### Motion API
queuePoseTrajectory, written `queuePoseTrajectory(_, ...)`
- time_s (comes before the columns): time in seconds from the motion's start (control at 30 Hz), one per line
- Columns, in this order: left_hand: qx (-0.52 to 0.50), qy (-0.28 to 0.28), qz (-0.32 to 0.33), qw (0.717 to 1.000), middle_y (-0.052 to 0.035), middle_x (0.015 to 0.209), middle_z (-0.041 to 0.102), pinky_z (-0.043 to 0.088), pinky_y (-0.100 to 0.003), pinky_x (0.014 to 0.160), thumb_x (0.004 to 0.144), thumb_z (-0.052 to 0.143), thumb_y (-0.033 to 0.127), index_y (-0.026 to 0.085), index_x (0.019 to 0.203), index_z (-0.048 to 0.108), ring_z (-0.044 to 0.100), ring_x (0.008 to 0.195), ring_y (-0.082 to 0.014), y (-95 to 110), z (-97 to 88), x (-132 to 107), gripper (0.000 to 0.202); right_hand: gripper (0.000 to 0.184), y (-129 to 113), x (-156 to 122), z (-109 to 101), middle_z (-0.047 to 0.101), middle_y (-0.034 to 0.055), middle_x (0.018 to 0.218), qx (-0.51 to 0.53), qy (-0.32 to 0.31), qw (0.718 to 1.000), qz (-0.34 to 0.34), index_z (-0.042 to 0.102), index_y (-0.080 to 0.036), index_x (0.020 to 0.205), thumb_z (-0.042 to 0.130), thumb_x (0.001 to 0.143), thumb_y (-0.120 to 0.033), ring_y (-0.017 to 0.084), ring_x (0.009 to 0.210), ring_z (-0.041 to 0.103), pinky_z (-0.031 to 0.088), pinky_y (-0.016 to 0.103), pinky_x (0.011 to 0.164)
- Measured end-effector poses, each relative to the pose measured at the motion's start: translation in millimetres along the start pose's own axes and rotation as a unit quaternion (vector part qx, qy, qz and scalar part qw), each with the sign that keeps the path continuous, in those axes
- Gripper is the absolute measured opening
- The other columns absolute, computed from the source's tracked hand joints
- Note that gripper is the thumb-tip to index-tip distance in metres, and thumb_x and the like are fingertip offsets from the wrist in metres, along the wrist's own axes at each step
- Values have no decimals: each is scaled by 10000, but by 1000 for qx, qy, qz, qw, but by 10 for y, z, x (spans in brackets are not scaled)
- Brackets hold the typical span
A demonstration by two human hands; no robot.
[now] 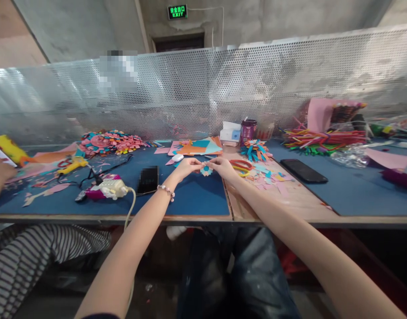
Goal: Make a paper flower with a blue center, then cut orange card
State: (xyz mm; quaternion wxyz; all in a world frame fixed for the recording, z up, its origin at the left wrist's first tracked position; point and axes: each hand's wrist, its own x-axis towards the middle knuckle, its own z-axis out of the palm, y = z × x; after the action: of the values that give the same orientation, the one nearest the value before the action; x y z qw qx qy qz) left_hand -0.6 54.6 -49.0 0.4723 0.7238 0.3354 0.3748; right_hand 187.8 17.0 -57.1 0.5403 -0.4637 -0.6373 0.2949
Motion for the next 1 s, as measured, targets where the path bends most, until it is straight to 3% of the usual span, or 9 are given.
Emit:
queuePoseTrajectory(0.23,-5,-37,-3,999,-109,1000,710,532,-328,758,768,745,408,146,979,710,674,863,-194,57,16,-48,338,322,33,22,-48,603,18,645,20,32,999,-6,627,-157,663,710,651,-468,144,615,497,376,278,598)
queuePoseTrajectory(0.4,-1,-53,1,999,-92,950,708,522,-309,758,756,756,406,148,928,705,670,857,-185,45,12,-58,313,290,47,31,-74,582,5,622,44,33,998,0,615,-163,626,737,644,-426,137,611,483,365,277,609)
queuePoseTrajectory(0.67,-3,-28,-5,1000,-67,896,691,513,-303,724,743,757,392,162,901,678,654,790,-167,-41,-37,12,290,392,90,58,-42,645,53,777,110,18,993,35,667,-159,801,602,755,-542,184,743,592,489,302,679)
queuePoseTrajectory(0.83,1,-20,-5,1000,-69,919,689,511,-300,722,756,742,421,166,927,675,650,796,-169,-24,-35,-3,314,403,92,58,-57,675,61,828,78,10,997,17,697,-146,862,637,758,-531,189,779,602,483,300,710)
queuePoseTrajectory(1.0,10,-27,5,1000,-86,1048,681,506,-289,742,782,708,470,184,1044,674,644,903,-186,15,-12,-33,390,286,69,35,-60,660,29,719,12,-4,1000,-28,689,-152,741,642,751,-434,164,693,558,427,281,673)
